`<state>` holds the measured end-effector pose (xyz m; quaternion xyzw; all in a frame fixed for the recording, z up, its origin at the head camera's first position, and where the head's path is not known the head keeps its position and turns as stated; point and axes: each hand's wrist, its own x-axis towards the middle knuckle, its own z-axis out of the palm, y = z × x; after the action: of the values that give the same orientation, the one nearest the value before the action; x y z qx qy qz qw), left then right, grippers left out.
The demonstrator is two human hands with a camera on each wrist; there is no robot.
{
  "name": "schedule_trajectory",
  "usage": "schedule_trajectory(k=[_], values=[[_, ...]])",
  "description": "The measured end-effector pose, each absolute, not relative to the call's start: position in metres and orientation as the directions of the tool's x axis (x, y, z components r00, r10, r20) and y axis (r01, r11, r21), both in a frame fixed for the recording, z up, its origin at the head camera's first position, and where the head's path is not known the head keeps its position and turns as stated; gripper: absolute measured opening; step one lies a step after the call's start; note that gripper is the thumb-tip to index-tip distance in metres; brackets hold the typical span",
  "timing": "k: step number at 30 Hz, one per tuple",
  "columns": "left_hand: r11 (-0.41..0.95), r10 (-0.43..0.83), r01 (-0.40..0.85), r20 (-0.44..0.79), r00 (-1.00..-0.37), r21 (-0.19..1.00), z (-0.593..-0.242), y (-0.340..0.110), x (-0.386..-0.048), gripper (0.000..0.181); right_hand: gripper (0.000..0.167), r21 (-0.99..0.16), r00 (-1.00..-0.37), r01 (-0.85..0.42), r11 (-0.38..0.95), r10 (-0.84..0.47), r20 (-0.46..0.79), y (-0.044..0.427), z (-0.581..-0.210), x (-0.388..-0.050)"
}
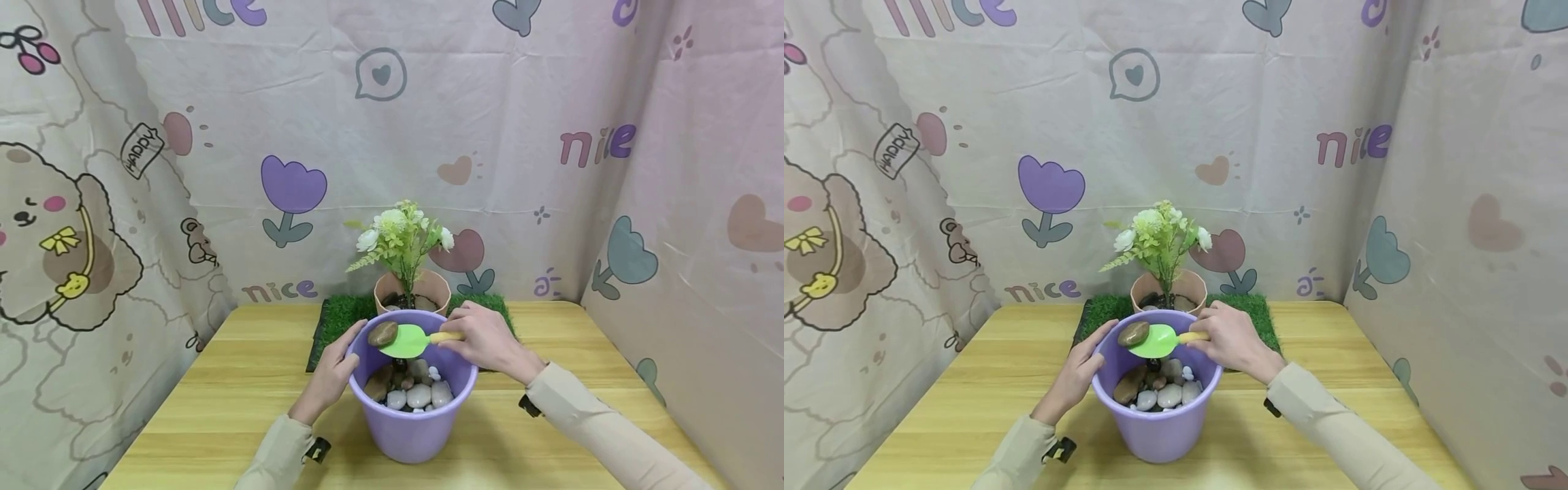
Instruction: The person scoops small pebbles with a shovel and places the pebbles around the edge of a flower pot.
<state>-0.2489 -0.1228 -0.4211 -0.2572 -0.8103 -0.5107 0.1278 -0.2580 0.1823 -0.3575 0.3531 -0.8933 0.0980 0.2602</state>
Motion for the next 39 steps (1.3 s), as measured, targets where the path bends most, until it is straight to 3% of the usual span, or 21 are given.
schedule_trajectory(k=[39], values=[[0.366, 0.271, 0.539, 0.467, -0.842, 0.759, -0.42, -0.121, -0.247, 0.064, 0.019, -0.159, -0.714, -0.636, 0.755, -0.497, 0.493, 0.192, -0.345, -0.26]])
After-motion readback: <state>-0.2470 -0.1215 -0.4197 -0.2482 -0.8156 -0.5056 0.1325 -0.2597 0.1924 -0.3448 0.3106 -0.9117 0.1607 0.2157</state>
